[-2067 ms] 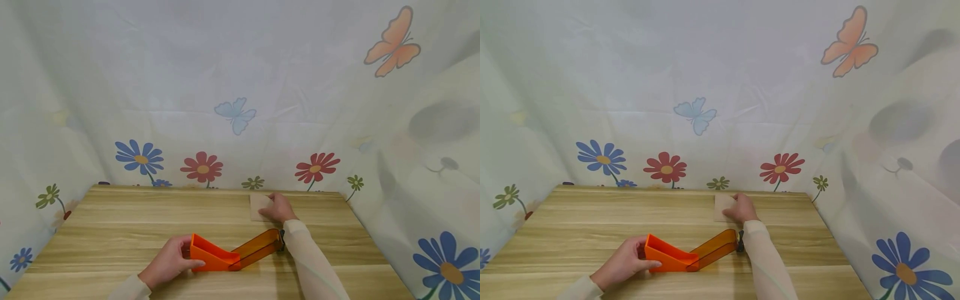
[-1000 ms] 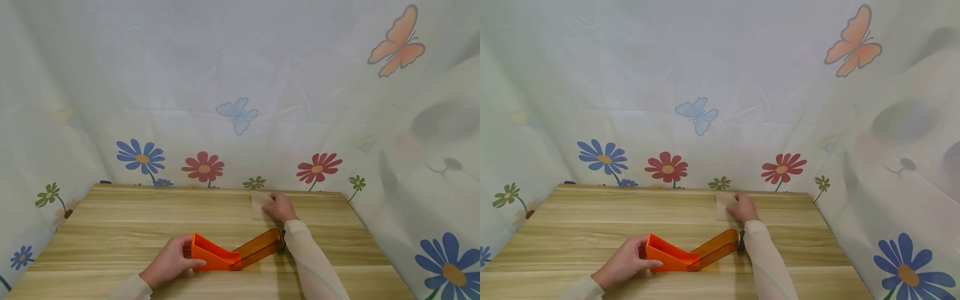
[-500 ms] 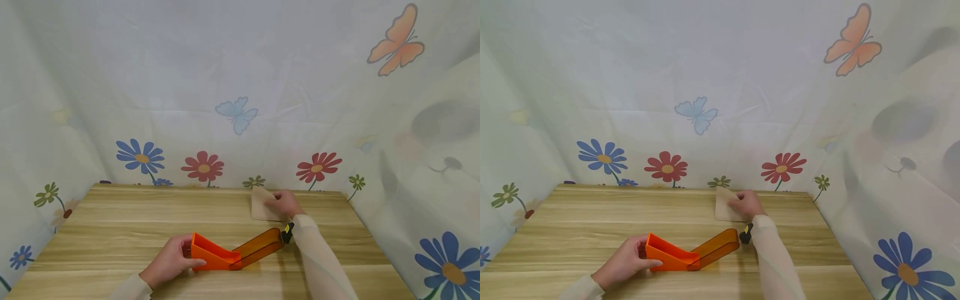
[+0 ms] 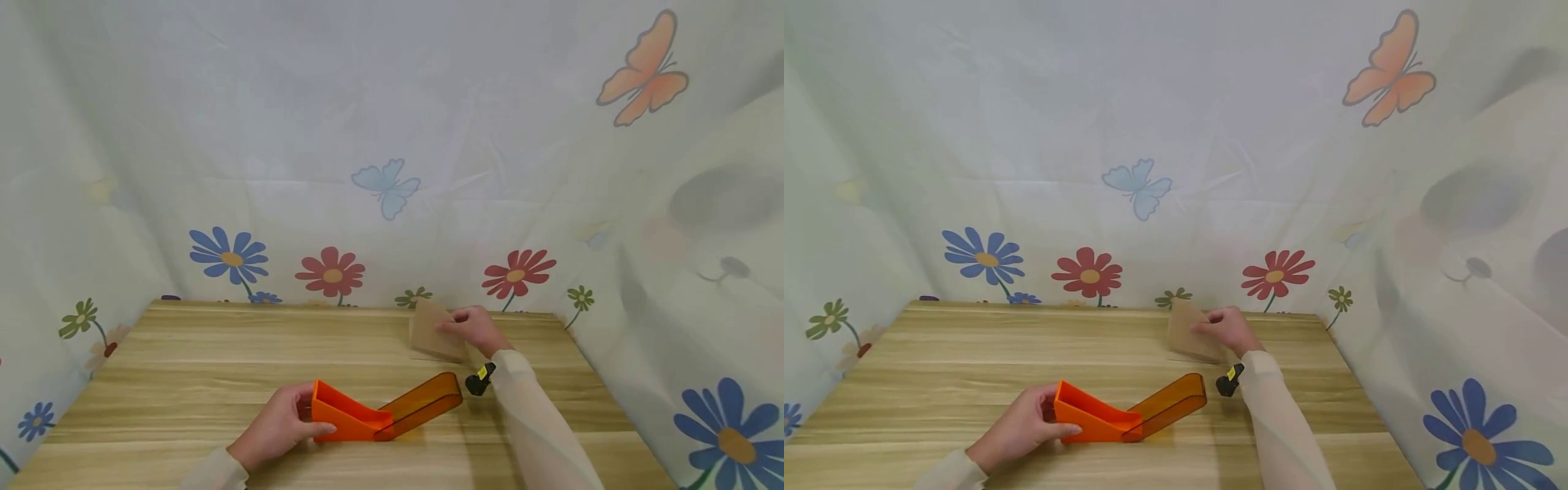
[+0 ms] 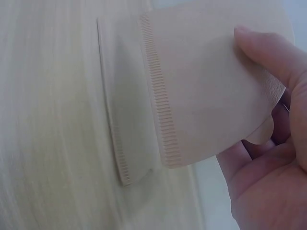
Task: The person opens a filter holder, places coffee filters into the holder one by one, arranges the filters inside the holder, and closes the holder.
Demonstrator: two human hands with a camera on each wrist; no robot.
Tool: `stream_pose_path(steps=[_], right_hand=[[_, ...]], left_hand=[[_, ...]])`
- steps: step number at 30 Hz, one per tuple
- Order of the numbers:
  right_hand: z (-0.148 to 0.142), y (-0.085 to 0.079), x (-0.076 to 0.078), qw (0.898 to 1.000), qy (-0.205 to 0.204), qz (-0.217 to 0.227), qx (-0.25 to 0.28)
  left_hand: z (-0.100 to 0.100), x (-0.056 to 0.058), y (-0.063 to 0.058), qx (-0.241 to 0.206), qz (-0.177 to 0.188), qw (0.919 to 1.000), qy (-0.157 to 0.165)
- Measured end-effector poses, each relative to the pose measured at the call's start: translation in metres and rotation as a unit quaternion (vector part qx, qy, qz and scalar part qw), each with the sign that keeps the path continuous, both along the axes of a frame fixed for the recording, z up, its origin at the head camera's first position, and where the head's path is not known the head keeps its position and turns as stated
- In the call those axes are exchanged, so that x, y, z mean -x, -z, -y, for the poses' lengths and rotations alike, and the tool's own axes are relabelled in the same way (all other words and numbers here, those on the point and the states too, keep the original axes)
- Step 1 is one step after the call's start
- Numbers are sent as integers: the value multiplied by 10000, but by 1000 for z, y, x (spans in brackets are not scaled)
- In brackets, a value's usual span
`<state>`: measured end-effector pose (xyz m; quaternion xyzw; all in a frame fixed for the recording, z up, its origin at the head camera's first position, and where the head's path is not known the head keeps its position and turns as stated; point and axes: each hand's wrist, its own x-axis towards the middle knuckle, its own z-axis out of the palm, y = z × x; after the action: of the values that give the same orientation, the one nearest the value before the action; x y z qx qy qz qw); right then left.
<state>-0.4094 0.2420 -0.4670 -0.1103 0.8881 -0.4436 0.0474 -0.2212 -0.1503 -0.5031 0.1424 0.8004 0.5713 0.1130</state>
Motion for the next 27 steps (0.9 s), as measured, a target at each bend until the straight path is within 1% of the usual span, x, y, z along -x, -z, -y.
stream_pose_path(steps=[4,11,14,18,23,27], right_hand=[[3,-7,-7,9997,-135,-124,166],[9,-21,-19,9991,-296,-260,169],[13,-29,-26,9986,-369,-330,193],[19,-41,-35,9974,-532,-473,90],[26,-58,-48,9968,-660,-420,144],[31,-74,-59,9971,-658,-307,207]], left_hand=[[1,-1,-1,-19,33,10000,1],[0,-1,-2,-9,63,10000,-15],[0,-2,-3,-1,80,10000,-34],[-1,-3,-3,2,20,10000,-39],[-1,-3,-4,-10,-58,10000,-34],[-1,-3,-3,-21,-54,10000,-23]])
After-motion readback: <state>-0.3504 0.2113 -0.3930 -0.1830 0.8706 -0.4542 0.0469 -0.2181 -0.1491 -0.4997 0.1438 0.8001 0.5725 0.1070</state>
